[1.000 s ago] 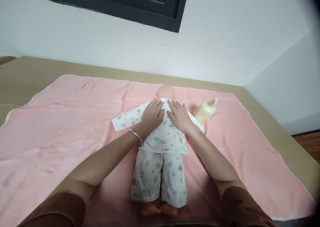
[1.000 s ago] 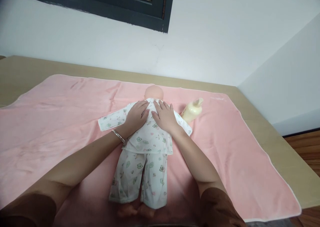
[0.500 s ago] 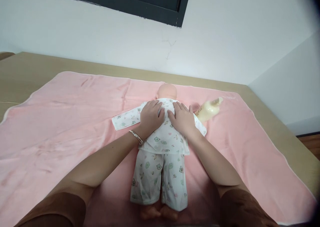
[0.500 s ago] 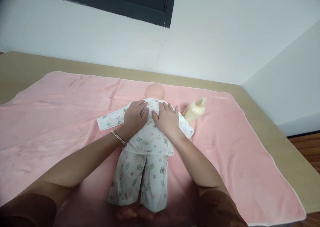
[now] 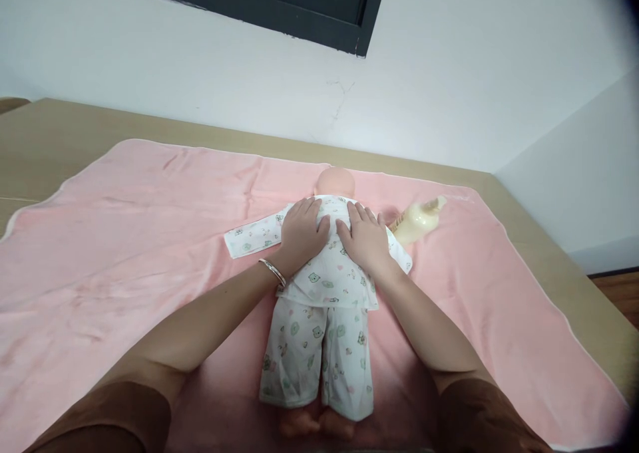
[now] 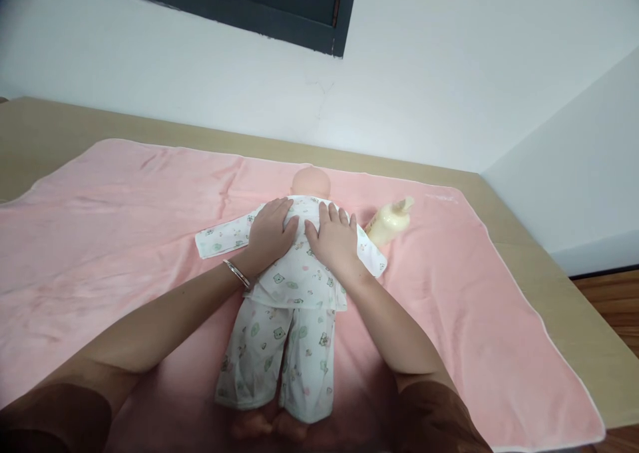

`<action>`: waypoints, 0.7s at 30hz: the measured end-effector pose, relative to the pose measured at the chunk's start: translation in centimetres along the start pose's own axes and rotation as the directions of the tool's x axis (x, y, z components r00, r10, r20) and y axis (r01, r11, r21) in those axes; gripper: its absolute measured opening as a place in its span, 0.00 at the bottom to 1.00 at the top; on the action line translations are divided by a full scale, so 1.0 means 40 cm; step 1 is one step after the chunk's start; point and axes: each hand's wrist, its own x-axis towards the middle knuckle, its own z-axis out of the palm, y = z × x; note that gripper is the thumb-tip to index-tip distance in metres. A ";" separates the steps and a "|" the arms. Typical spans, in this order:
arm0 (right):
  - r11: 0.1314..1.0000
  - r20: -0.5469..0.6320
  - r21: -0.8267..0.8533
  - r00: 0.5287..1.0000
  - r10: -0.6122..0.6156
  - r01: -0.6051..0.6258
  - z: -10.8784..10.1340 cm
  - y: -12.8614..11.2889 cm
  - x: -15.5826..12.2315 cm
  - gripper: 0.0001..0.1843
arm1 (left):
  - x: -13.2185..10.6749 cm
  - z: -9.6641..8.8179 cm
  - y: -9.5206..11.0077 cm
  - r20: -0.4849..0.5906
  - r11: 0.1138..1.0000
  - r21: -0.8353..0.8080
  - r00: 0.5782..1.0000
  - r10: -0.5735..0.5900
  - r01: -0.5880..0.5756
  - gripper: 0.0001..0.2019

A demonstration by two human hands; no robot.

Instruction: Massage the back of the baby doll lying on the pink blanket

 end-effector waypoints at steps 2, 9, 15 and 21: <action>1.000 -0.003 -0.007 1.000 -0.005 0.005 -0.001 0.000 -0.001 0.34 | -0.001 0.005 -0.003 -0.011 1.000 -0.014 1.000 0.005 -0.005 0.21; 0.999 -0.024 0.022 0.999 -0.039 0.040 0.008 0.009 0.008 0.34 | 0.002 0.017 -0.017 0.013 0.998 -0.064 1.000 0.015 -0.014 0.21; 0.978 -0.010 0.139 0.988 -0.154 0.154 0.017 0.046 0.040 0.34 | 0.012 0.011 -0.018 0.070 0.994 -0.049 0.992 0.101 -0.097 0.22; 0.980 -0.005 0.090 0.984 -0.180 0.180 -0.001 0.026 0.021 0.31 | 0.011 -0.010 -0.008 -0.002 0.968 -0.085 0.972 0.236 -0.235 0.17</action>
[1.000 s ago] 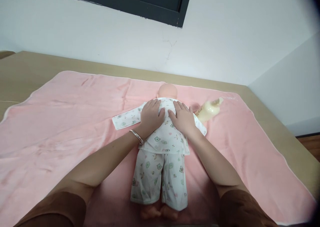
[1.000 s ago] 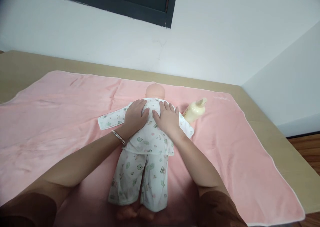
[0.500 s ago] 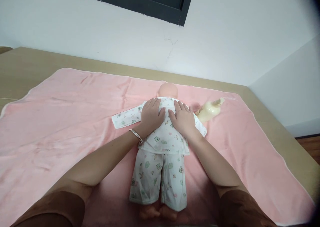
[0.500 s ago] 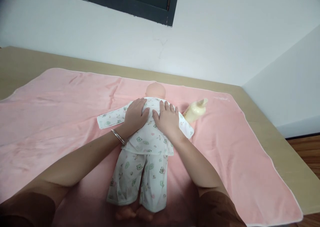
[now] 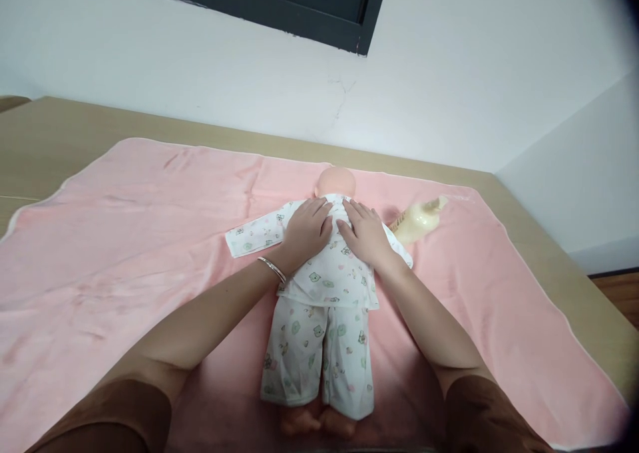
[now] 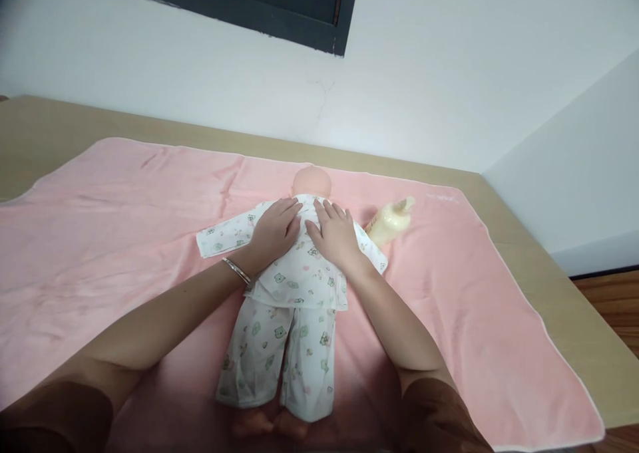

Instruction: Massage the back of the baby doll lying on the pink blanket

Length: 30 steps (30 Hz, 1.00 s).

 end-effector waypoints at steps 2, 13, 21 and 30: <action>0.996 -0.038 -0.081 0.999 0.023 -0.026 -0.006 -0.032 -0.020 0.29 | -0.004 -0.004 0.005 -0.026 1.000 0.008 1.000 0.010 -0.010 0.16; 0.998 0.042 0.010 0.997 0.065 -0.065 0.001 0.011 0.007 0.33 | -0.002 0.020 -0.024 0.033 0.992 -0.084 0.996 -0.088 0.091 0.20; 0.984 -0.008 -0.174 0.999 0.038 -0.038 -0.035 -0.053 -0.043 0.30 | -0.014 0.007 -0.003 -0.082 0.996 -0.074 0.995 -0.060 0.054 0.13; 0.990 0.020 -0.057 0.991 0.131 -0.130 -0.002 -0.006 -0.005 0.36 | -0.009 0.025 -0.019 -0.015 0.990 -0.056 0.992 -0.128 0.127 0.19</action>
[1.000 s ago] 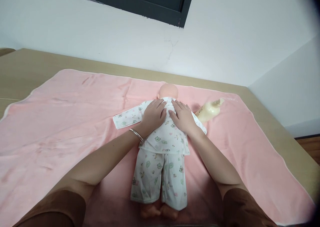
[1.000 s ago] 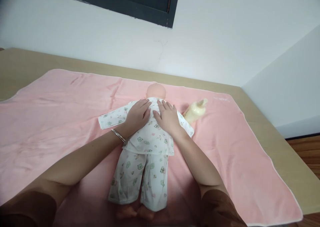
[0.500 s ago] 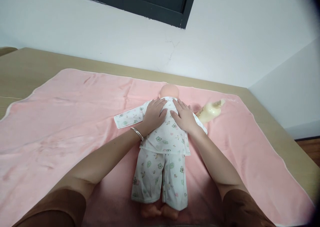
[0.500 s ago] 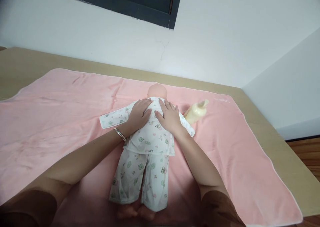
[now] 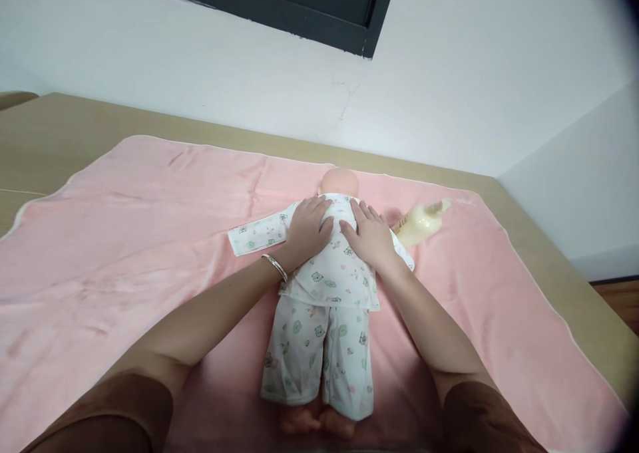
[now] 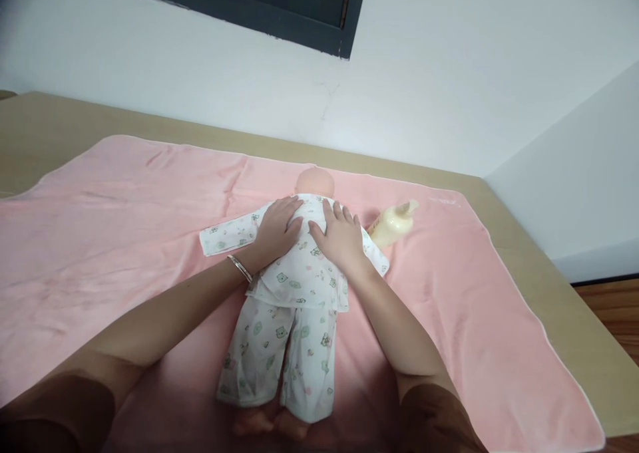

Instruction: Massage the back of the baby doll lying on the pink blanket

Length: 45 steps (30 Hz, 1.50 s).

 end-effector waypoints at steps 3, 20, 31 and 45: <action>1.000 0.007 0.019 1.000 -0.010 0.010 0.008 0.009 0.010 0.36 | 0.001 0.002 -0.003 -0.020 1.000 -0.001 0.999 0.025 -0.025 0.18; 0.996 -0.062 -0.091 0.998 -0.025 0.019 -0.001 -0.051 -0.043 0.30 | -0.009 -0.021 0.024 -0.105 1.000 -0.005 0.994 0.016 -0.017 0.13; 0.996 -0.042 0.091 0.999 0.005 -0.001 0.024 -0.015 -0.011 0.32 | -0.008 -0.012 0.017 -0.089 0.998 0.011 0.994 -0.062 0.063 0.16; 0.997 -0.033 0.078 0.999 0.016 -0.013 0.013 -0.010 -0.004 0.33 | -0.007 -0.008 0.013 -0.024 0.999 0.035 0.999 -0.038 0.039 0.23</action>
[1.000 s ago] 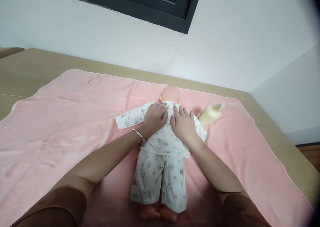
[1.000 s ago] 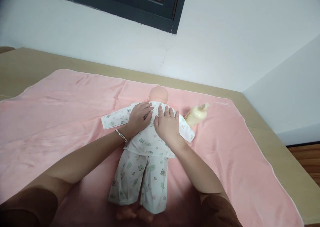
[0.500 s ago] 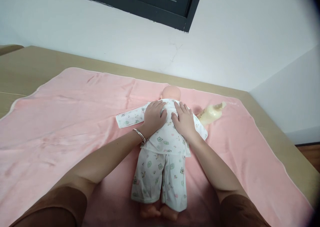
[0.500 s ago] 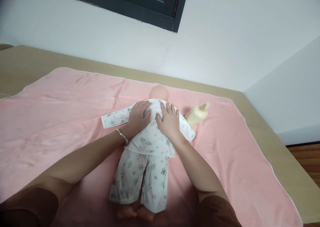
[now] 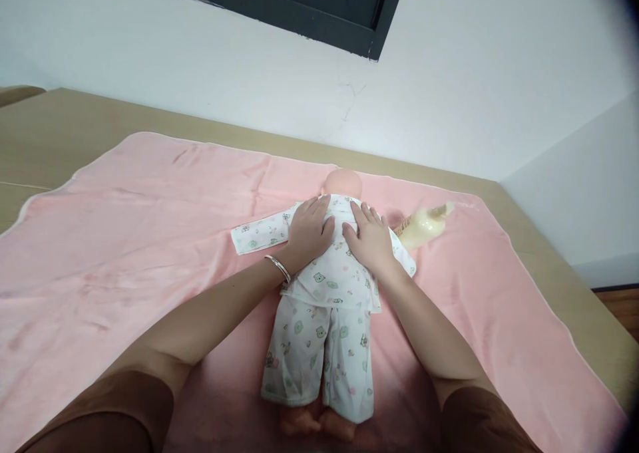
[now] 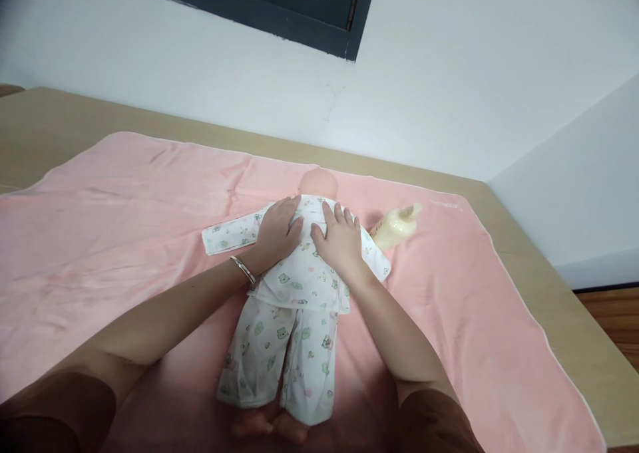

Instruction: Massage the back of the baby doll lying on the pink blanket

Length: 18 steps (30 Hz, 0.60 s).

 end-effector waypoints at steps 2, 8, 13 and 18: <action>1.000 0.022 0.008 1.000 -0.022 0.022 -0.004 0.009 0.010 0.33 | 0.000 -0.002 0.000 -0.005 1.000 0.011 1.000 0.019 -0.019 0.23; 0.996 0.058 -0.062 0.996 -0.066 0.069 -0.024 -0.023 -0.018 0.31 | -0.011 -0.022 0.006 -0.058 0.988 0.014 0.986 0.156 -0.155 0.16; 0.984 -0.017 -0.173 0.998 -0.053 0.049 -0.033 -0.058 -0.053 0.28 | -0.014 -0.026 0.008 -0.109 0.989 0.005 0.983 0.148 -0.149 0.15; 0.997 0.002 -0.042 0.998 -0.064 0.064 -0.017 -0.002 -0.004 0.31 | -0.007 -0.011 0.004 -0.049 0.997 -0.021 0.996 0.073 -0.075 0.16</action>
